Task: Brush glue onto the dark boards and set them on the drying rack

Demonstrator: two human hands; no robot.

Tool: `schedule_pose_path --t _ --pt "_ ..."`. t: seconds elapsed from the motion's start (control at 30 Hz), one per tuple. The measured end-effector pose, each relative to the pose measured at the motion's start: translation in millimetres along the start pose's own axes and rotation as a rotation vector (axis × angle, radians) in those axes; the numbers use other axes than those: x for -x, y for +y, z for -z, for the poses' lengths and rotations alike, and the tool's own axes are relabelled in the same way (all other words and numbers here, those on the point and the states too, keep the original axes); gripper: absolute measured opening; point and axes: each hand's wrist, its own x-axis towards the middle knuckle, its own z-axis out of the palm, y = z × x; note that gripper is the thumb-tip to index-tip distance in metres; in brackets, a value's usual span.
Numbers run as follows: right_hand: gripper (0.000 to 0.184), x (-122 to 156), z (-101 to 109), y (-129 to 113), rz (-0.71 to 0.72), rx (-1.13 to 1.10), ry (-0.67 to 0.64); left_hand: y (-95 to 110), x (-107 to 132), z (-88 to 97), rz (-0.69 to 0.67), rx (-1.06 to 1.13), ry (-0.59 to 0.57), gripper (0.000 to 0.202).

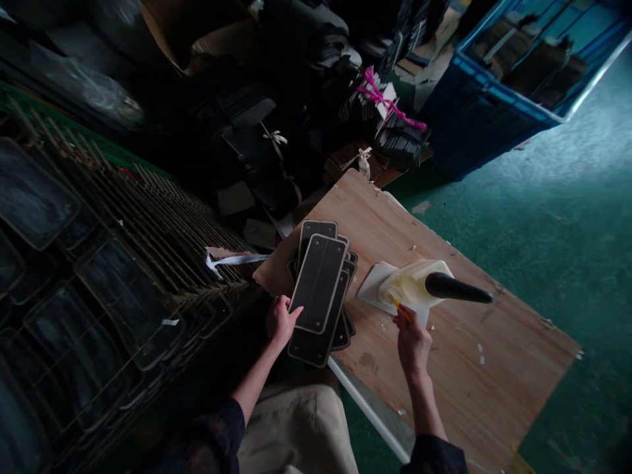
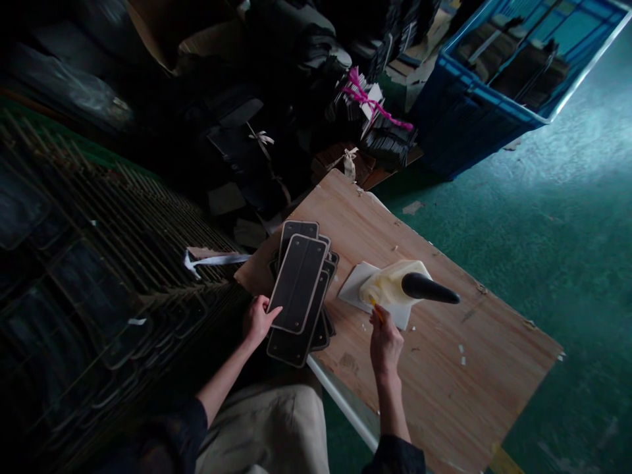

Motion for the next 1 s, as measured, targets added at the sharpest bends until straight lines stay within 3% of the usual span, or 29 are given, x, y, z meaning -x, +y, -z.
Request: schedule_pose_path --t 0.17,0.3,0.4,0.53,0.67,0.8,0.93,1.0 --pt "0.049 16 12 -3 0.145 0.2 -0.014 1 3 5.0 -0.088 0.047 0.041 0.023" --pt "0.041 33 24 -3 0.259 0.198 -0.06 1 1 5.6 0.007 0.172 -0.064 0.02" --pt "0.039 44 32 -1 0.241 0.124 -0.05 1 -1 7.8 0.05 0.304 -0.117 0.022" --pt "0.038 44 33 -7 0.049 -0.088 0.034 4 4 16.5 0.128 0.672 -0.279 0.027" --pt "0.04 29 17 -24 -0.191 -0.495 0.185 7 12 22.8 0.205 0.948 -0.455 0.037" --pt "0.037 22 -4 -21 -0.427 -0.836 0.353 8 23 18.8 0.322 0.85 -0.423 0.031" --pt "0.019 25 -29 17 -0.615 -0.872 0.598 0 26 8.6 0.359 0.757 -0.409 0.013" --pt "0.016 27 -41 40 -0.647 -0.866 0.576 -6 23 5.5 0.377 0.735 -0.371 0.015"
